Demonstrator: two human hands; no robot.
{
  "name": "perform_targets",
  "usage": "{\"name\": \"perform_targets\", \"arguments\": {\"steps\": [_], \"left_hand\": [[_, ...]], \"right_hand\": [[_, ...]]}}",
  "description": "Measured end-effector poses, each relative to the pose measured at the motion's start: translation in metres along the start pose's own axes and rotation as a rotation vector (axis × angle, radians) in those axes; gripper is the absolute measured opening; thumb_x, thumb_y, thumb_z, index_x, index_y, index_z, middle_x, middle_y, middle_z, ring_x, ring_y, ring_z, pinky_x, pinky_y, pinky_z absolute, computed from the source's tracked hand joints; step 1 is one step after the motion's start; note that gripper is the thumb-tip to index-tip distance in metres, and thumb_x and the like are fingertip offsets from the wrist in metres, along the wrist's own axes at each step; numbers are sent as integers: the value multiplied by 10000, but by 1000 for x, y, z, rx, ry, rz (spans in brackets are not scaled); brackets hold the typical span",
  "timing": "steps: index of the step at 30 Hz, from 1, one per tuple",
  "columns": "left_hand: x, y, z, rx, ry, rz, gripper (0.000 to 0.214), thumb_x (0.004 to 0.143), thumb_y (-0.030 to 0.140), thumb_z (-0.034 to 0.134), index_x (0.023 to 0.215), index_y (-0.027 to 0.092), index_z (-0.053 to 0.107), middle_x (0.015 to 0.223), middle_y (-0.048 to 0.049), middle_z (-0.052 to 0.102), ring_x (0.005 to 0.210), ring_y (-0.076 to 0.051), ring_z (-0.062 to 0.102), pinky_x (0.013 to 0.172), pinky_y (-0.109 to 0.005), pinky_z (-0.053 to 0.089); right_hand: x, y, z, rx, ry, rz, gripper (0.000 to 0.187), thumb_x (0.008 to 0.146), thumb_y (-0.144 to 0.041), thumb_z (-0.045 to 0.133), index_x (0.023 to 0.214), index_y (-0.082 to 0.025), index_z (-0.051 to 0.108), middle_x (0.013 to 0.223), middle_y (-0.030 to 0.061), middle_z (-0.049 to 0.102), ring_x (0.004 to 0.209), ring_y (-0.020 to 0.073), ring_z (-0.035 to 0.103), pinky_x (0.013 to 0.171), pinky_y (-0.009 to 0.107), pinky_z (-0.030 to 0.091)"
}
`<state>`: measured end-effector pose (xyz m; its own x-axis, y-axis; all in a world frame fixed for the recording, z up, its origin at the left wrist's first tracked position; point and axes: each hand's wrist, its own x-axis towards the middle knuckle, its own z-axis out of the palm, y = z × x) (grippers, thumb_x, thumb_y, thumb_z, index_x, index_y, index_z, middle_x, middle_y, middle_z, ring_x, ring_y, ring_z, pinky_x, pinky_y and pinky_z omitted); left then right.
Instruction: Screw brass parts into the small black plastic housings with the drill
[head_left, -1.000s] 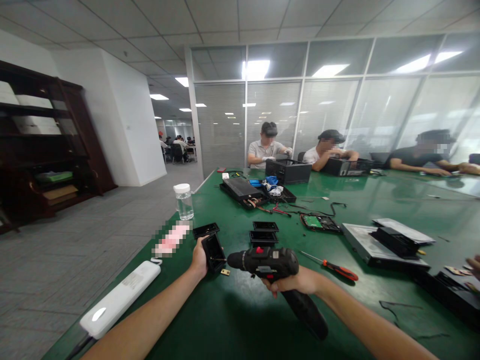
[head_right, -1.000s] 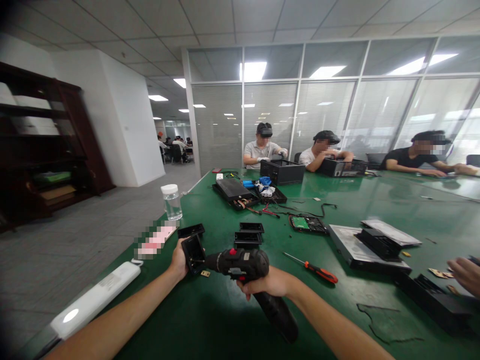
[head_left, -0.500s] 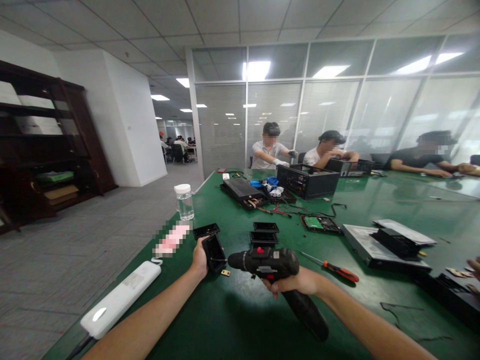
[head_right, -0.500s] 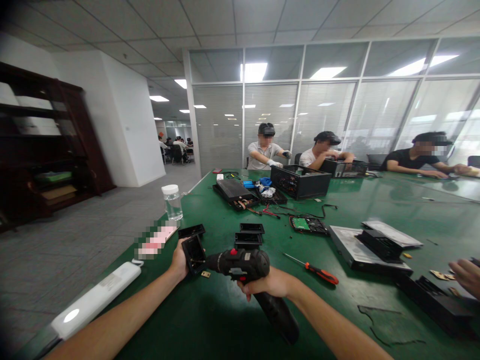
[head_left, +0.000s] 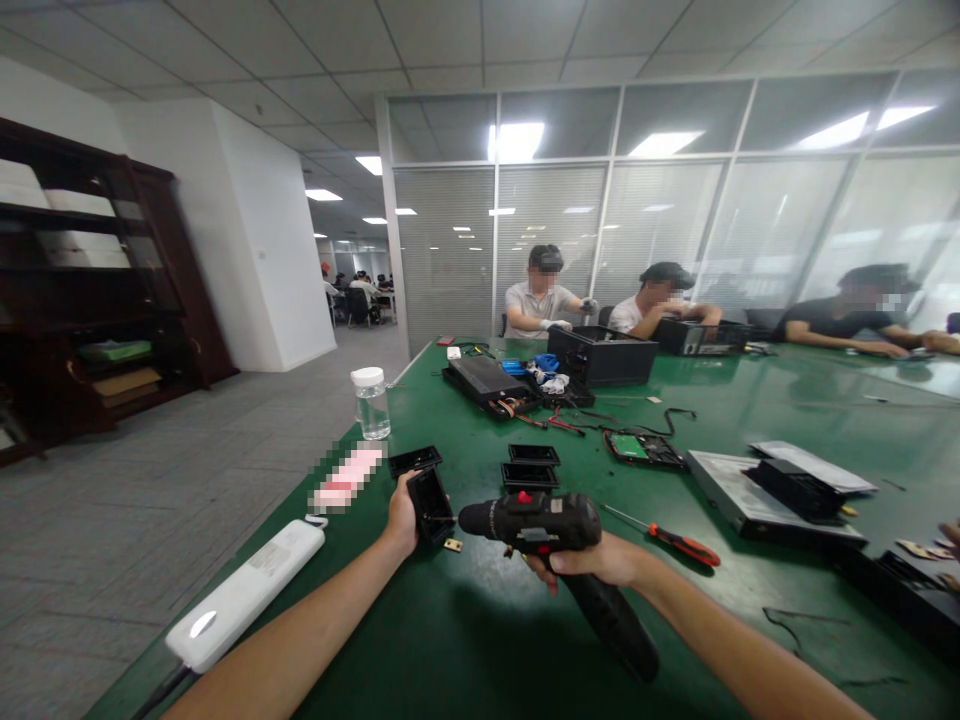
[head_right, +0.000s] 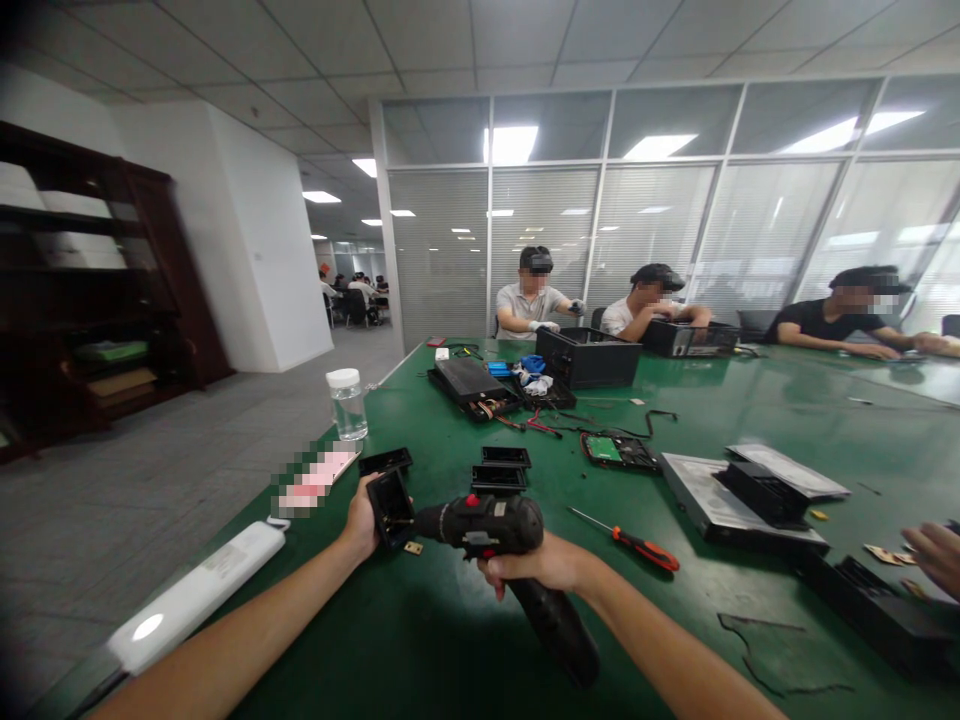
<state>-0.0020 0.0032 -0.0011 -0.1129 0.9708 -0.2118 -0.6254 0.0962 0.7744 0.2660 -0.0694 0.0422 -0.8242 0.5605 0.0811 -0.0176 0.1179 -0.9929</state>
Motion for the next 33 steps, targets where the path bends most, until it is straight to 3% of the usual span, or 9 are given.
{"name": "perform_targets", "arguments": {"steps": [4,17,33], "left_hand": [[0,0,0,0,-1,7,232,702,354,468,719,135,542,526,-46,573,529,-230,605,449,-340,475],[-2,1,2,6,-5,12,236,704,352,467,714,130,546,535,-56,582,540,-231,609,451,-334,476],[-2,1,2,-5,-6,0,239,707,352,472,710,126,549,535,-50,580,517,-218,601,464,-329,474]], "right_hand": [[0,-6,5,15,30,46,221,709,-306,593,878,-170,548,758,29,474,674,131,489,664,314,440],[-3,-19,12,-21,71,97,220,683,-287,602,857,-162,553,744,36,490,663,137,501,671,334,438],[-2,-9,7,-51,39,55,157,710,-266,588,817,-159,547,734,30,479,667,135,499,673,340,434]]}}
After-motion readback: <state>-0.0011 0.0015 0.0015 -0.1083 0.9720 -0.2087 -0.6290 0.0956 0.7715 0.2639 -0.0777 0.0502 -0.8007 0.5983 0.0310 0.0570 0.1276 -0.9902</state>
